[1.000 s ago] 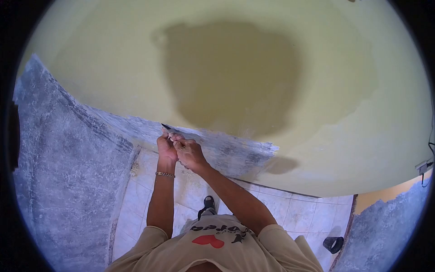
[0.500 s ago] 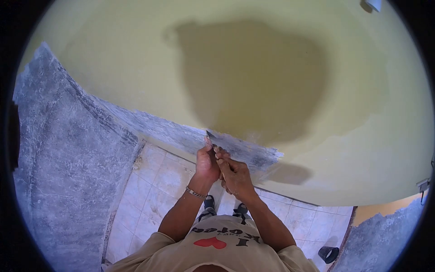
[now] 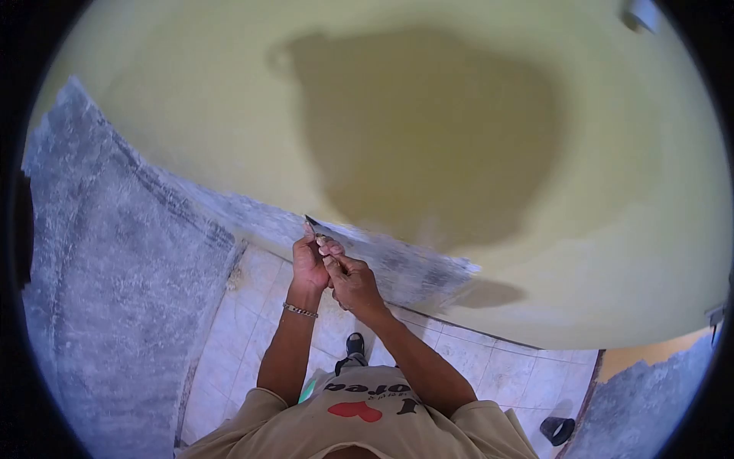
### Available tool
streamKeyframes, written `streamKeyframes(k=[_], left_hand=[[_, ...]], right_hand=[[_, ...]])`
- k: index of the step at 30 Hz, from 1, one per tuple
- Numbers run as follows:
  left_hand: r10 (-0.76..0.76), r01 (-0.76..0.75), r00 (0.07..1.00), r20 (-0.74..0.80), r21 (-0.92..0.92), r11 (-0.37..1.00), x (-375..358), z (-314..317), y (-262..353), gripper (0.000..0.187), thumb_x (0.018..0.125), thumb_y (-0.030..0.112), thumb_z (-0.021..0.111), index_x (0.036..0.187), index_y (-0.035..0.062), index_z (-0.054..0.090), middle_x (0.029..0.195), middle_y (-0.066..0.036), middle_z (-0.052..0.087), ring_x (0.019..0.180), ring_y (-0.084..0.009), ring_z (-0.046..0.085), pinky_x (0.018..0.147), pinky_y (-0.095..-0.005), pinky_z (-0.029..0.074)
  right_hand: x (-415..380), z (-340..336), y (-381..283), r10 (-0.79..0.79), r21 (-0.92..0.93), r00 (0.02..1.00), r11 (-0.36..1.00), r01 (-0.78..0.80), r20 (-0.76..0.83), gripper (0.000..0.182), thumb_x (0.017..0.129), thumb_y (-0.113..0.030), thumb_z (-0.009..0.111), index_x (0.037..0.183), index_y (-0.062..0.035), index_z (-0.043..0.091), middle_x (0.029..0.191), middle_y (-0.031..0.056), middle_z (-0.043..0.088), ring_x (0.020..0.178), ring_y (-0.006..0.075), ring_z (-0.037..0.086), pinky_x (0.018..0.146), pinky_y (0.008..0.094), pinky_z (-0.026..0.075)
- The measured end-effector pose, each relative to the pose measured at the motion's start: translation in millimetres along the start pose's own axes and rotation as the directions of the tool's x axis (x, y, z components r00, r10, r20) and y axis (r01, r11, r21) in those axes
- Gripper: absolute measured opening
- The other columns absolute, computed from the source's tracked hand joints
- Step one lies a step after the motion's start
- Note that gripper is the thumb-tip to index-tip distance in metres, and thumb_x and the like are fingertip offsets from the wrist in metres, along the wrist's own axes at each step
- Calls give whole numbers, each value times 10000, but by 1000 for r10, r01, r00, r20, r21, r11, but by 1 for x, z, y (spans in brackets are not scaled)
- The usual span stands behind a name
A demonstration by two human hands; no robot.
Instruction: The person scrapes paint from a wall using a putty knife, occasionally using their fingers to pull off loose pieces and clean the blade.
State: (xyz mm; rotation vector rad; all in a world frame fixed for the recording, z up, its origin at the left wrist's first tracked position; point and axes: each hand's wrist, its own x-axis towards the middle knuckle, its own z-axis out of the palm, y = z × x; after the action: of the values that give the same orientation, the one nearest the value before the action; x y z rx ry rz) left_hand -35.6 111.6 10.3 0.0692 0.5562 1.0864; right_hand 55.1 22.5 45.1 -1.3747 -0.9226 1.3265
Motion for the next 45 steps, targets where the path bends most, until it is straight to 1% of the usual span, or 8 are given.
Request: streamKeyframes(k=[4,15,17,26,33,37,39,45], left_hand=[[-68,67,995,72,25,997,-21,12,-47,416,915,431,525,664,103,476,550,-16,462,498,-159,429,579,-330,431],[-6,5,1000,27,54,999,-40,30,-93,453,903,477,532,645,108,487,539,-12,462,531,-170,481,598,-331,456],[-115,138,951,285,-62,988,-27,8,-90,404,880,424,581,654,101,493,528,-30,450,501,-164,463,564,-312,439],[-95,97,995,34,-71,993,-26,17,-62,360,842,329,557,570,113,465,466,4,382,418,-127,354,500,-284,377],[97,-100,993,-71,-39,994,29,-16,31,465,924,448,474,587,134,410,454,19,343,415,-126,343,470,-287,361],[41,-43,999,-29,-69,997,16,-13,20,481,932,459,470,580,142,384,439,25,312,412,-139,327,458,-289,353],[31,-31,999,-15,22,999,0,-2,-14,479,922,457,496,582,142,377,450,22,315,422,-142,327,461,-288,351],[-138,143,987,-83,62,988,-50,46,-100,507,932,517,445,610,126,431,464,-2,342,455,-170,378,494,-297,383]], right_hand=[[-47,-38,4,17,191,999,981,-22,30,363,965,-263,512,1267,-66,553,584,-26,446,394,54,386,353,232,317],[-64,-68,8,-304,-313,941,917,246,-151,313,963,-268,507,1087,-17,647,573,-17,460,485,37,411,428,231,322],[-64,-64,5,-312,-330,937,911,248,-156,320,964,-278,505,1023,-7,663,566,-14,464,471,40,411,428,235,322],[-45,-43,10,-138,-232,981,967,104,-135,349,955,-340,518,916,-25,661,553,-7,473,446,55,417,411,246,328],[53,29,18,-322,-358,945,878,319,52,343,952,-331,519,1070,-35,644,589,19,523,454,77,440,418,263,359],[28,14,18,-232,-167,967,955,247,105,301,952,-276,527,1132,-54,620,587,26,515,454,79,456,401,254,351],[-11,-14,-6,74,154,986,983,-97,150,282,940,-248,543,1145,-75,630,643,81,565,475,135,514,404,277,384],[-78,-76,-1,157,228,987,962,-148,-20,306,944,-261,548,1151,-47,622,576,0,479,417,57,417,349,216,299]])
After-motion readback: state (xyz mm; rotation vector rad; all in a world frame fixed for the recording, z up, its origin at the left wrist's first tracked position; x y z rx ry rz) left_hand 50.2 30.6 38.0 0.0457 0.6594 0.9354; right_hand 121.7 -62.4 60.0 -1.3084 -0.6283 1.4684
